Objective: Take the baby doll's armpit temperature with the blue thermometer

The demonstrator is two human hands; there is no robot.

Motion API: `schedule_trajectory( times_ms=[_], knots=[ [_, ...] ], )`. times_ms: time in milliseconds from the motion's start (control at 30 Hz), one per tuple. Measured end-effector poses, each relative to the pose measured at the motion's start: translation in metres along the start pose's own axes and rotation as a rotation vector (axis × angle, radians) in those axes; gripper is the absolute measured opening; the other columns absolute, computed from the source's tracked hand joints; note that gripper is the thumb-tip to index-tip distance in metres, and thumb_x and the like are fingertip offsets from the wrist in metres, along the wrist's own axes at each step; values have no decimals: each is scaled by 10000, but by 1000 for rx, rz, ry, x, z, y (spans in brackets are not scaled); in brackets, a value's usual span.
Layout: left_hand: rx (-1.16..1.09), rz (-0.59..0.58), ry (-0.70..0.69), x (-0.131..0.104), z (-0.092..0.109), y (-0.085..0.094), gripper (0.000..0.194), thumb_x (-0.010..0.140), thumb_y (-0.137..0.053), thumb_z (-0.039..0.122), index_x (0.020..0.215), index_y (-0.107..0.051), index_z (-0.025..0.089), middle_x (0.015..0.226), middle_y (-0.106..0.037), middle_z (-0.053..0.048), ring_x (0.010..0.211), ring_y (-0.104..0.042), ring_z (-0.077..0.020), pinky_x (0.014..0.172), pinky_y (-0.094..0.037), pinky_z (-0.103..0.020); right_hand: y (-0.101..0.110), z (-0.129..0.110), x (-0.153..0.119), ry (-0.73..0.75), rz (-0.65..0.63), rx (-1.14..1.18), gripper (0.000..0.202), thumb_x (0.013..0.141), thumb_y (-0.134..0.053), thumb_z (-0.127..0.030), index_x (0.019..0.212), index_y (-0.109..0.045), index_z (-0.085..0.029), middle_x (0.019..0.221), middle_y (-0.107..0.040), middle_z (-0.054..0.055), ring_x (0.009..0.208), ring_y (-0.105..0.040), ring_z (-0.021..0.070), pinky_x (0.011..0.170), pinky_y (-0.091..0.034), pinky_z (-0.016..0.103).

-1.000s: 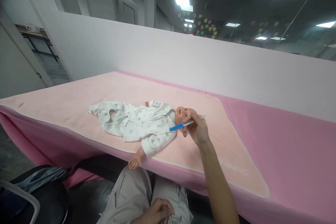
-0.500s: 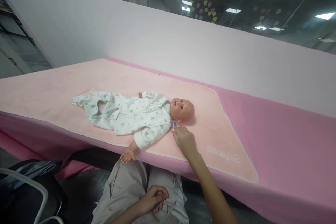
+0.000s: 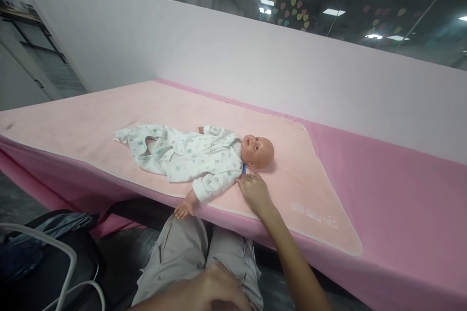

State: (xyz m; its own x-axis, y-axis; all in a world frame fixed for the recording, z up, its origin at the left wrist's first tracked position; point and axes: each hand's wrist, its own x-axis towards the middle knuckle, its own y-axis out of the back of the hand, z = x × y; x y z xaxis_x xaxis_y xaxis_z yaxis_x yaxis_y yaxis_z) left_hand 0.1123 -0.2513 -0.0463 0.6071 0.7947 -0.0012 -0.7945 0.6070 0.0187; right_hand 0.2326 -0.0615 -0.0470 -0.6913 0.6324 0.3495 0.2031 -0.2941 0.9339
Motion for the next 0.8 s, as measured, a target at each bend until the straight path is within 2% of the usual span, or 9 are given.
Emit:
schedule_trajectory(
  times_ms=[67,133,233,300,333,400,467,633,800],
  knots=[
    [181,22,-361,-2,36,21,273,856,-457,373,1020,-674,362,687,-696,-32,636,-639,-185,638,-491,-303,12,2,6,-19,-59,31,321,919,-378,-235,760,-648,-169,725,-687,83,687,-634,193,632,-426,290],
    [203,310,-650,9,65,52,246,853,-472,309,957,-695,288,550,-639,-17,542,-598,-151,582,-477,-274,25,5,15,-73,-73,88,321,901,-411,-234,678,-636,-184,665,-671,59,600,-610,175,525,-363,266],
    [235,761,-691,52,95,117,236,845,-485,312,856,-678,176,535,-577,-4,509,-536,-115,563,-444,-251,39,6,39,-163,35,202,294,884,-427,-241,678,-632,-198,637,-657,32,559,-581,160,499,-320,257],
    [324,840,-626,87,104,164,220,806,-526,310,856,-663,145,523,-530,16,507,-489,-95,536,-401,-222,40,2,62,-192,157,253,227,864,-438,-209,752,-635,-203,684,-667,32,608,-588,167,540,-347,259],
    [362,854,-567,103,105,185,209,782,-543,295,833,-660,130,493,-489,29,499,-463,-88,535,-387,-215,37,-1,73,-197,214,265,190,848,-448,-186,796,-631,-203,734,-676,40,652,-596,175,569,-364,264],
    [376,732,-353,125,100,218,202,739,-571,286,768,-654,105,496,-482,26,505,-453,-88,533,-378,-218,27,-9,91,-184,286,276,163,812,-470,-156,887,-609,-197,853,-680,65,747,-601,196,630,-392,279],
    [355,626,-262,133,89,236,219,734,-566,292,759,-647,90,561,-542,-5,570,-503,-109,563,-403,-232,13,-15,102,-196,315,319,186,798,-464,-145,942,-575,-184,891,-669,80,770,-597,198,648,-407,284],
    [378,494,-208,126,61,246,201,682,-627,275,775,-653,99,682,-627,-37,696,-564,-135,648,-449,-245,-19,-22,102,-241,514,517,160,801,-406,-155,904,-528,-171,819,-631,59,713,-576,165,647,-428,264],
    [375,431,-160,128,48,248,199,671,-643,264,802,-675,118,796,-675,-50,789,-591,-156,731,-470,-263,-30,-26,97,-312,674,631,132,802,-401,-203,871,-511,-179,745,-576,18,556,-496,118,595,-420,247]
  ],
)
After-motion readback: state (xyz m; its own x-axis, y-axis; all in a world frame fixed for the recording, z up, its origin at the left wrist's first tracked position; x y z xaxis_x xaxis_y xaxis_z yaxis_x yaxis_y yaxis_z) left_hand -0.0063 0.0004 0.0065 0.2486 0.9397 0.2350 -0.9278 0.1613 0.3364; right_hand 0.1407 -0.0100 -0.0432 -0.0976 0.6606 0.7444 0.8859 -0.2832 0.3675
